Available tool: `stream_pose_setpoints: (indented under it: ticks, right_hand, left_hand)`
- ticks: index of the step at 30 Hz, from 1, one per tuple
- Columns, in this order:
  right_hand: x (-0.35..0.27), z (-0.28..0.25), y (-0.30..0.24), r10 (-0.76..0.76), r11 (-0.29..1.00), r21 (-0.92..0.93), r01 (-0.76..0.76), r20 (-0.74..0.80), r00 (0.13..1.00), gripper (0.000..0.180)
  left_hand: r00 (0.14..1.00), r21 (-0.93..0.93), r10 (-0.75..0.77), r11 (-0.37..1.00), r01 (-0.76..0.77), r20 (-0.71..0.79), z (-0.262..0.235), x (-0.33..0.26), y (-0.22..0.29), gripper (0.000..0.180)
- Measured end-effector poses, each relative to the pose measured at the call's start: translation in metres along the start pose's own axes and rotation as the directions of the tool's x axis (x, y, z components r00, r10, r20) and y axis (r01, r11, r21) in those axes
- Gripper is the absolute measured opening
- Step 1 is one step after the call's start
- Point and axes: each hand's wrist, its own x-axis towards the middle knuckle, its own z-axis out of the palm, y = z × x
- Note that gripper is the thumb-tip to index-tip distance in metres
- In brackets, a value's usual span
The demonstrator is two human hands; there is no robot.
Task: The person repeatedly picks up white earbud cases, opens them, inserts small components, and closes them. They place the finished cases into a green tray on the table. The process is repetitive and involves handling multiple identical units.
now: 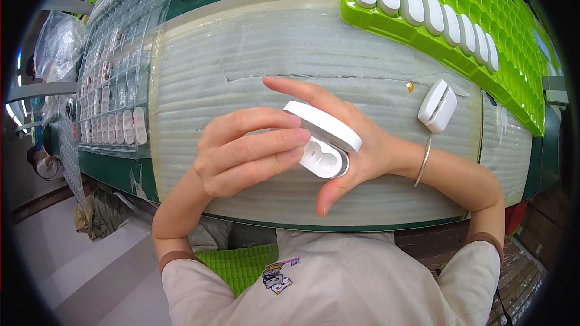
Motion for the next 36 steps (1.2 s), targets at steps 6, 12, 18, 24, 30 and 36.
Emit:
stream_pose_setpoints:
  ticks: [6, 12, 18, 24, 30, 36]
  right_hand:
    - [-0.001, -0.001, 0.001, 0.008, 1.000, -0.017, -0.008, 0.006, 1.000, 0.117]
    - [-0.001, 0.000, 0.001, -0.003, 1.000, -0.015, 0.003, -0.003, 1.000, 0.117]
    - [0.000, -0.002, -0.001, 0.010, 1.000, 0.005, -0.010, -0.010, 1.000, 0.116]
    - [0.001, -0.006, -0.001, -0.009, 0.995, 0.095, 0.013, -0.043, 0.999, 0.117]
    - [0.000, -0.009, -0.007, 0.059, 0.986, 0.158, -0.060, 0.009, 0.998, 0.124]
    - [0.001, -0.004, -0.007, 0.110, 0.893, 0.442, -0.082, -0.037, 0.993, 0.114]
  left_hand:
    - [0.999, 0.048, 0.033, 0.998, -0.035, 0.043, 0.000, 0.004, 0.001, 0.026]
    - [0.996, -0.009, 0.005, 1.000, -0.004, 0.086, -0.001, 0.005, 0.001, 0.026]
    - [0.996, -0.042, 0.001, 0.999, 0.002, 0.090, 0.002, 0.006, -0.005, 0.023]
    - [0.990, -0.082, -0.132, 0.987, 0.136, 0.057, 0.006, 0.005, -0.003, 0.033]
    - [0.972, -0.102, -0.218, 0.969, 0.226, 0.085, 0.001, 0.006, -0.004, 0.039]
    - [0.963, -0.002, -0.260, 0.965, 0.261, 0.064, 0.002, 0.003, -0.003, 0.045]
